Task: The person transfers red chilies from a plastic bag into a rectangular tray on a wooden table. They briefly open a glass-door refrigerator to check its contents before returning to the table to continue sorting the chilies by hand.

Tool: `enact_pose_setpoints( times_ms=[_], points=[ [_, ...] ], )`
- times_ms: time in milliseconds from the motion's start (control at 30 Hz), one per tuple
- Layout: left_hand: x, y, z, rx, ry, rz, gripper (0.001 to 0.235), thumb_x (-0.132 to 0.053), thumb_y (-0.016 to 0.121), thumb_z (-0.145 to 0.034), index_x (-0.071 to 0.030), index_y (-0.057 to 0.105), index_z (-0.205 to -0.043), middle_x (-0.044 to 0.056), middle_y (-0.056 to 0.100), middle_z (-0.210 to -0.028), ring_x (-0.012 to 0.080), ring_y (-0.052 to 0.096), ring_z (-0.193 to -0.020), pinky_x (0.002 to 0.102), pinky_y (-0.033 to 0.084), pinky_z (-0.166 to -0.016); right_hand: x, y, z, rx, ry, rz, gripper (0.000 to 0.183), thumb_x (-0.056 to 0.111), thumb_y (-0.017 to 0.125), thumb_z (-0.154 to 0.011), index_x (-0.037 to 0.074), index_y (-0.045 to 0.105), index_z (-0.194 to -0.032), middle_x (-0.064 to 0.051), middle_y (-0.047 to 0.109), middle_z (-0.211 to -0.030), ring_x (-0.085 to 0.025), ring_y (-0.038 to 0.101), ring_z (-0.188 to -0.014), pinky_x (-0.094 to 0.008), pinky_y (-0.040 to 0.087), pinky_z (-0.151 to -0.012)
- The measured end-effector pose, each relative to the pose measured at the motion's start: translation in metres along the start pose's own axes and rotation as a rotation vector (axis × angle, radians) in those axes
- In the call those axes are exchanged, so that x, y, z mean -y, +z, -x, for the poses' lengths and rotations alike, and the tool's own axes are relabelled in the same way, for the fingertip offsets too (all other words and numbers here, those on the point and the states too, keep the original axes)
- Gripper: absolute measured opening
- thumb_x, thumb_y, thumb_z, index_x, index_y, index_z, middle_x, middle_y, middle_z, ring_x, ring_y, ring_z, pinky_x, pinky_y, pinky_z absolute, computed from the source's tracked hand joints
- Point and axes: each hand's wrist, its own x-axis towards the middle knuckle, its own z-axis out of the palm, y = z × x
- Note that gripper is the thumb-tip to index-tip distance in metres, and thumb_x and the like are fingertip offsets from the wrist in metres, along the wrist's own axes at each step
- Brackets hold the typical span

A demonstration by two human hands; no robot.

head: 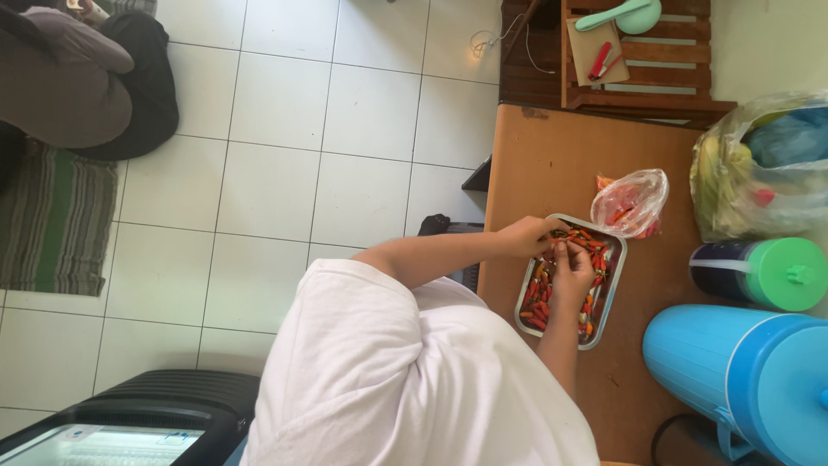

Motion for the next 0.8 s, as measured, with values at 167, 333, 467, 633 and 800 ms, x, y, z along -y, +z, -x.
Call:
enact_pose_setpoints(
  times_ms=[167,333,467,633,800],
  points=[
    [0.013,-0.009,-0.011,0.207,-0.104,0.268,0.043,-0.017,0.06,-0.103,-0.001,0.054,-0.142,0.012,0.077,-0.094,0.0132,0.072,-0.078,0.029,0.062,-0.069,0.01,0.0,-0.003,0.128,-0.023,-0.294,0.01,0.015,0.07,-0.102,0.006,0.065,-0.103,-0.004,0.07,-0.096,-0.012,0.065,-0.083,-0.03,0.058,-0.081],
    [0.035,0.014,-0.025,0.125,-0.272,0.503,0.034,-0.018,0.058,-0.104,0.002,0.068,-0.129,0.008,0.073,-0.093,0.0122,0.067,-0.073,0.028,0.06,-0.067,0.019,0.01,-0.001,-0.039,-0.361,0.018,0.02,0.011,0.076,-0.102,0.002,0.061,-0.092,-0.006,0.065,-0.097,-0.013,0.06,-0.086,-0.029,0.051,-0.08],
    [0.047,0.03,-0.027,0.0,-0.359,0.559,0.031,-0.018,0.058,-0.105,0.005,0.071,-0.121,0.009,0.072,-0.092,0.0122,0.068,-0.075,0.029,0.062,-0.07,0.035,0.017,0.006,-0.184,-0.67,0.473,0.026,0.01,0.079,-0.097,-0.001,0.058,-0.086,-0.009,0.062,-0.095,-0.017,0.061,-0.087,-0.031,0.052,-0.077],
    [0.033,0.036,-0.027,-0.017,-0.285,0.531,0.032,-0.018,0.06,-0.104,0.003,0.071,-0.125,0.009,0.074,-0.094,0.0118,0.067,-0.073,0.029,0.061,-0.068,0.034,0.026,0.014,-0.36,-0.748,0.478,0.025,0.01,0.075,-0.102,0.0,0.058,-0.087,-0.01,0.062,-0.102,-0.019,0.061,-0.091,-0.033,0.052,-0.077],
    [0.022,0.037,-0.022,-0.015,-0.304,0.385,0.034,-0.017,0.061,-0.103,0.0,0.07,-0.131,0.01,0.076,-0.098,0.0124,0.069,-0.075,0.027,0.06,-0.068,0.007,0.007,0.004,-0.586,-0.255,0.08,0.021,0.02,0.071,-0.105,0.003,0.061,-0.097,-0.007,0.068,-0.103,-0.015,0.062,-0.082,-0.029,0.053,-0.068]
  ],
)
